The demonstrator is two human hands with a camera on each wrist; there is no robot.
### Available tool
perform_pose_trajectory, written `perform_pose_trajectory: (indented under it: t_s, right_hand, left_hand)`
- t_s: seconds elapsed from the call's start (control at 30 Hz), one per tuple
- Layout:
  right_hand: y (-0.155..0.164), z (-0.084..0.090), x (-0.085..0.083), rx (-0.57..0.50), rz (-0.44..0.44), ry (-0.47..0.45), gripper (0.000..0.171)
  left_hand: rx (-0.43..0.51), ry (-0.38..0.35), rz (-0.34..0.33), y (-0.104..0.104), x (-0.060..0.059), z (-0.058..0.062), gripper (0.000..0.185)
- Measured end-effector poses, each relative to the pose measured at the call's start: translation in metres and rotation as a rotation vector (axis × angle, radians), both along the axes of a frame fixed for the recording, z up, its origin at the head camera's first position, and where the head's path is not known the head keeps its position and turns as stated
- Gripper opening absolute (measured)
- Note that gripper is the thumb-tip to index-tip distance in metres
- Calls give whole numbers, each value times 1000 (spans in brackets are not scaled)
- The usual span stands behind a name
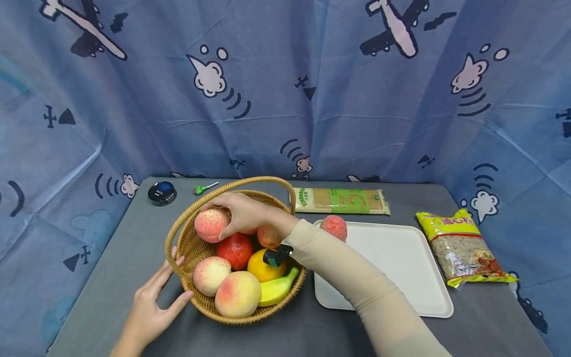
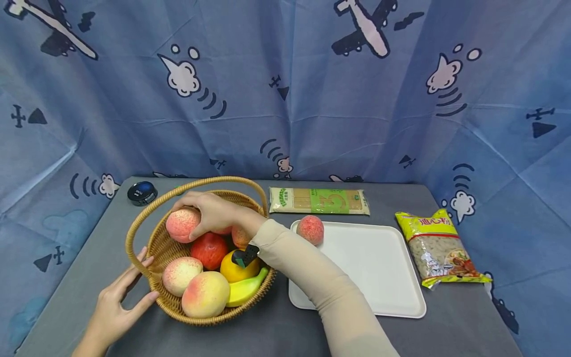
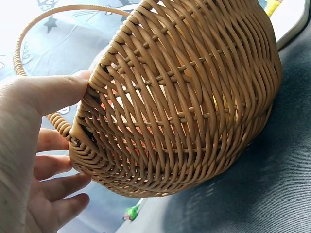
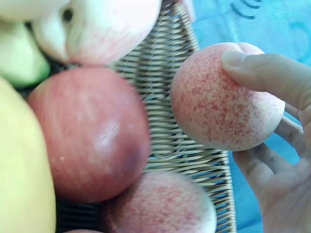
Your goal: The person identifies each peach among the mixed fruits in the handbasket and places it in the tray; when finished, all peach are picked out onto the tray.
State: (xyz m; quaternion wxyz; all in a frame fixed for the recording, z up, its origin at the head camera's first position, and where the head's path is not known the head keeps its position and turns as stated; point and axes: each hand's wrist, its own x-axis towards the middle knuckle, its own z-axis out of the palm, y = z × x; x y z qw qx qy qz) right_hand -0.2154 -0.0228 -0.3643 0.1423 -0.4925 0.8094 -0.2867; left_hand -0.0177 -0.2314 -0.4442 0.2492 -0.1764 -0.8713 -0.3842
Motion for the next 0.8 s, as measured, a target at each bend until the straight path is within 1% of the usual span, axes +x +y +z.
perform_pose_trajectory:
  t_s: [0.07,0.17,0.23,0.3,0.4,0.47,0.57,0.73,0.8]
  right_hand:
    - [5,4,3,-26,-7,-38,64]
    - [13,10,6,-76,-12,-96,63]
    - [18,13,9,-111,-4,-115,63]
    - [24,17,12,-144,9,-111,63]
    - [33,22,17,-192,29,-83,65]
    - [40,24,21,-221,27,-71,66]
    - [51,27,29,-257,16,-78,66]
    - [74,32,46,-308,-8,-97,65]
    - [84,34,52,-326,-29,-105,66]
  left_hand:
    - [-6,11,2,0,0,0,68]
    - [-9,-11,9,0,0,1,69]
    - [-13,-23,14,1,1,2,70]
    - [-13,-41,16,1,1,2,72]
    - [-17,-35,15,1,2,3,73]
    - [-21,-29,16,0,1,4,72]
    - [-25,-33,19,0,1,3,72]
    - [-21,-94,39,0,3,2,72]
    - [-18,-102,43,0,2,2,73]
